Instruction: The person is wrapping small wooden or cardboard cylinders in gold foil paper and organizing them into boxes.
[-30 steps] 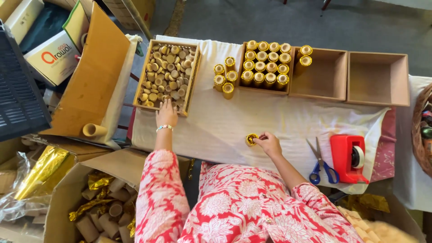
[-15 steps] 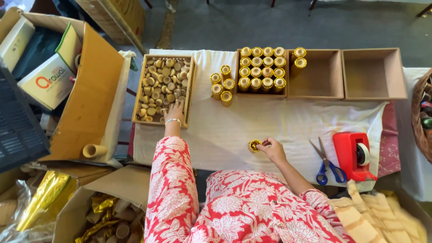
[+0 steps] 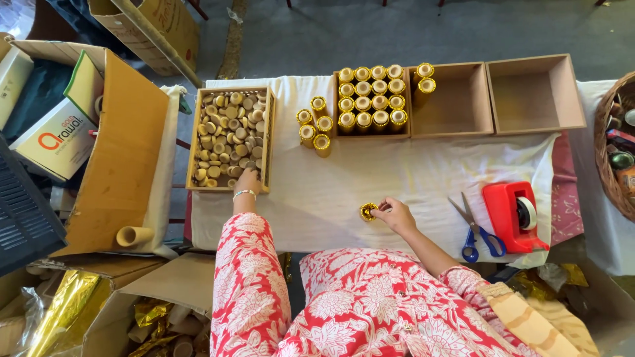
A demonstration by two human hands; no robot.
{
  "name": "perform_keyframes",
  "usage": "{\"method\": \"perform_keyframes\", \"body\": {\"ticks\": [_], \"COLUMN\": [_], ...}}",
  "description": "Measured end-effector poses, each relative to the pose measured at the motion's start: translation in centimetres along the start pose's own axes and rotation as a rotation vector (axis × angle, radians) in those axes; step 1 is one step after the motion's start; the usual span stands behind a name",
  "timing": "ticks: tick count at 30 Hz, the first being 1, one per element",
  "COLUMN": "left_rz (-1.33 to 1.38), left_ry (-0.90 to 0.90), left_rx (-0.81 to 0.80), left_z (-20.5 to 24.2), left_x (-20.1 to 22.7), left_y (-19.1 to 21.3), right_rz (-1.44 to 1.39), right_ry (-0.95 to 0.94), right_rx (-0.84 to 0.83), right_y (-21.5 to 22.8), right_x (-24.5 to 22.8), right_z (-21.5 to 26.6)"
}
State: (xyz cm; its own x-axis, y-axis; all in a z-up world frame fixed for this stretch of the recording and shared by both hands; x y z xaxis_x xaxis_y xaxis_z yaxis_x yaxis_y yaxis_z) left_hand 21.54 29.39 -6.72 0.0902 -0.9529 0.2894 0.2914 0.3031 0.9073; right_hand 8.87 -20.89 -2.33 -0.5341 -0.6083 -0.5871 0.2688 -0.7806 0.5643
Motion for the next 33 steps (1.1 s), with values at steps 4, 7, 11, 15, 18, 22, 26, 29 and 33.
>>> {"method": "perform_keyframes", "body": {"ticks": [4,7,11,15,18,22,26,29,33], "left_rz": [0.031,-0.111,0.255,0.868,0.964,0.965,0.940,0.924,0.822], "left_ry": [0.073,0.070,0.132,-0.019,-0.290,-0.490,-0.594,-0.625,-0.655], "left_rx": [0.118,0.331,0.899,0.885,0.596,0.222,0.167,0.151,0.235], "left_z": [1.4,2.5,9.3,11.8,14.0,16.6,16.9,17.4,18.5], "left_x": [0.2,1.0,6.4,12.9,21.7,30.7,33.1,34.0,34.6], "left_y": [1.2,3.1,11.4,7.7,3.7,0.1,-0.9,-0.7,0.6], "right_rz": [0.015,0.026,0.031,0.008,-0.074,-0.276,-0.319,-0.544,-0.582], "right_ry": [0.011,0.022,0.026,-0.018,-0.022,-0.008,0.012,-0.057,-0.103], "right_rx": [-0.008,-0.006,-0.001,-0.018,-0.036,-0.034,-0.073,-0.248,-0.257], "right_y": [-0.1,0.0,0.2,-0.2,-0.8,-1.4,-1.7,-3.0,-2.8], "right_x": [0.0,-0.3,-0.5,-0.1,0.3,1.1,1.5,2.4,2.3], "right_z": [0.1,0.3,0.3,0.1,0.0,-0.3,0.2,0.2,0.7]}}
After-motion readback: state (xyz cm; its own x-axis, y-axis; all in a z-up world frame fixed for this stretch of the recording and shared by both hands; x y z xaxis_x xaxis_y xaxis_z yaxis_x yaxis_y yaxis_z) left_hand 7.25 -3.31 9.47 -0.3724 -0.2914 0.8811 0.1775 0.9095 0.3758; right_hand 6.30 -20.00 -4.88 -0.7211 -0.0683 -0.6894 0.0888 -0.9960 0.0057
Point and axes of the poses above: each hand's wrist, its own z-axis away from the middle knuckle, its own y-axis out of the back of the hand, x = y × z, the point moved 9 cm from there along -z, towards the middle knuckle, and after that the axes turned 10 degrees about -y, right-handed, at the moved point
